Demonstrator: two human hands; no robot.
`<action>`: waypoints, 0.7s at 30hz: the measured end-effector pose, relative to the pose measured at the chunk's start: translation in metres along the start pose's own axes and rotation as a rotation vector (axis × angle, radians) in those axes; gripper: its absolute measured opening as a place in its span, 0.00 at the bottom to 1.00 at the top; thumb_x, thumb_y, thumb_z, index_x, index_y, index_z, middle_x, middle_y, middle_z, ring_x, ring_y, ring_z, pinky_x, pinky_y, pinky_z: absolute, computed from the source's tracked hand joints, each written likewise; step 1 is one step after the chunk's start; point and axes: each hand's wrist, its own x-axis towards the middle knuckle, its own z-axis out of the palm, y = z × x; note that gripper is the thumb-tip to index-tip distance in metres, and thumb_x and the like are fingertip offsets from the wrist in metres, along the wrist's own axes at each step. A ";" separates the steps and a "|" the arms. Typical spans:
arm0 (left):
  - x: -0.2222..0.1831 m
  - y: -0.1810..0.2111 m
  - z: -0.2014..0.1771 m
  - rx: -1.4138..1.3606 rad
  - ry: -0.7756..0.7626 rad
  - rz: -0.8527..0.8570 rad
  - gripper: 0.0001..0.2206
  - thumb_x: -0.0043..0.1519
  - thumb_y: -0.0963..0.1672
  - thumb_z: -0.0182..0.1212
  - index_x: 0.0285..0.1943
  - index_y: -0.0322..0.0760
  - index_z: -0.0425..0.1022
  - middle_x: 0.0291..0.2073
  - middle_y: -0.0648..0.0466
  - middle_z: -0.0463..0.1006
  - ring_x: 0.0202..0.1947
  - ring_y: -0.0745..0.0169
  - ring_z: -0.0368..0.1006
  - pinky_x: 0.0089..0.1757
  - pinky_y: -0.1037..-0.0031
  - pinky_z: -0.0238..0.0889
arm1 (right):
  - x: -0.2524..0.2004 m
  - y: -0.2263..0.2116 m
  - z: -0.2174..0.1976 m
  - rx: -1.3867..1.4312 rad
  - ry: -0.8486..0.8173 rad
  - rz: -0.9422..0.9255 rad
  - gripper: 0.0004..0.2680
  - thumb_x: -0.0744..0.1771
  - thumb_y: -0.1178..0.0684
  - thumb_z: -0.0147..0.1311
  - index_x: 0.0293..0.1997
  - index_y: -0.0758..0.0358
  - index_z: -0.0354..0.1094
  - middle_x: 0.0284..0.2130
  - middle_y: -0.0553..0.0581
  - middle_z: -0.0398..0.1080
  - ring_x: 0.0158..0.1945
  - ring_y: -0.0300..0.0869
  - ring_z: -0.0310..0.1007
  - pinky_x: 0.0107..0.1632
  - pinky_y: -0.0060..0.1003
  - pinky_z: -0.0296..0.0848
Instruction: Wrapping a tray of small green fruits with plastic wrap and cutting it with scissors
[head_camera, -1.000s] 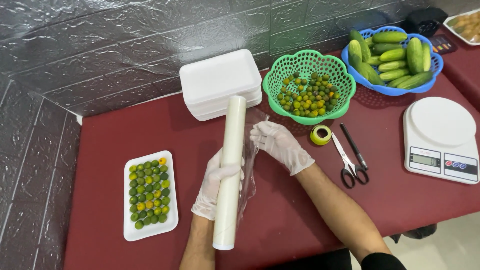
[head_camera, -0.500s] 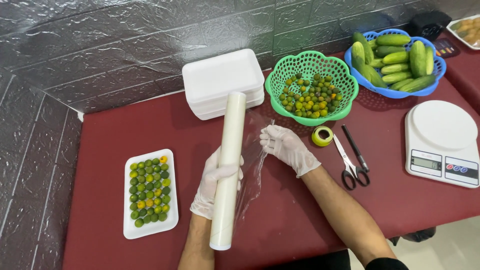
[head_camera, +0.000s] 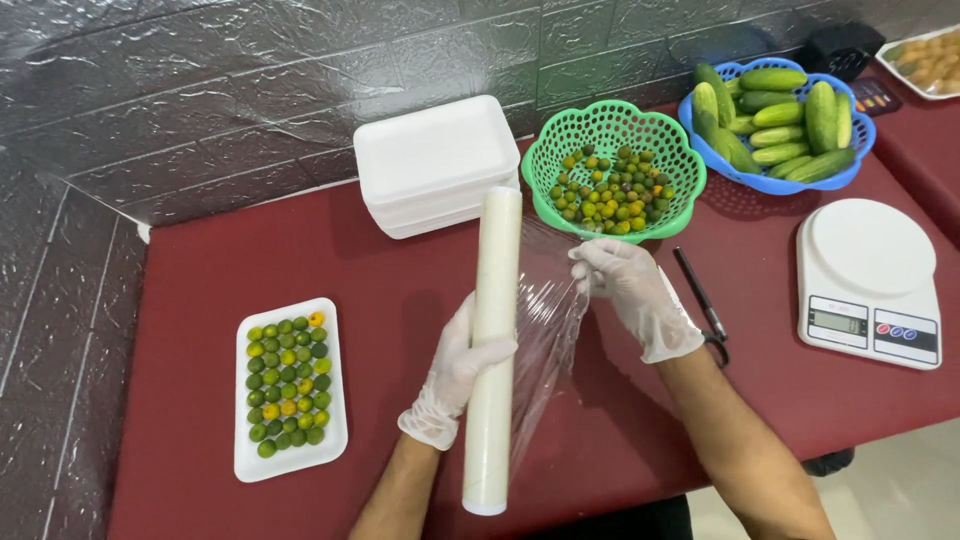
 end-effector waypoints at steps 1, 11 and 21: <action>-0.001 -0.002 0.003 -0.002 0.001 0.000 0.29 0.45 0.43 0.71 0.59 0.35 0.73 0.34 0.48 0.78 0.34 0.61 0.73 0.35 0.68 0.71 | 0.005 0.001 -0.004 -0.003 0.000 0.000 0.07 0.66 0.51 0.62 0.40 0.63 0.74 0.26 0.59 0.76 0.24 0.42 0.77 0.32 0.37 0.81; 0.002 -0.028 0.016 0.300 0.268 -0.242 0.39 0.48 0.49 0.73 0.71 0.41 0.64 0.46 0.44 0.77 0.49 0.49 0.75 0.50 0.58 0.69 | 0.042 0.020 0.026 -0.349 0.004 -0.146 0.06 0.66 0.55 0.59 0.39 0.68 0.73 0.20 0.60 0.73 0.16 0.39 0.72 0.22 0.30 0.72; 0.021 -0.029 0.010 0.699 0.354 -0.460 0.43 0.47 0.53 0.66 0.75 0.48 0.55 0.54 0.42 0.77 0.59 0.38 0.73 0.56 0.52 0.67 | 0.096 0.072 0.055 -1.236 0.144 -0.278 0.08 0.67 0.41 0.55 0.44 0.46 0.75 0.38 0.56 0.79 0.48 0.54 0.78 0.50 0.51 0.76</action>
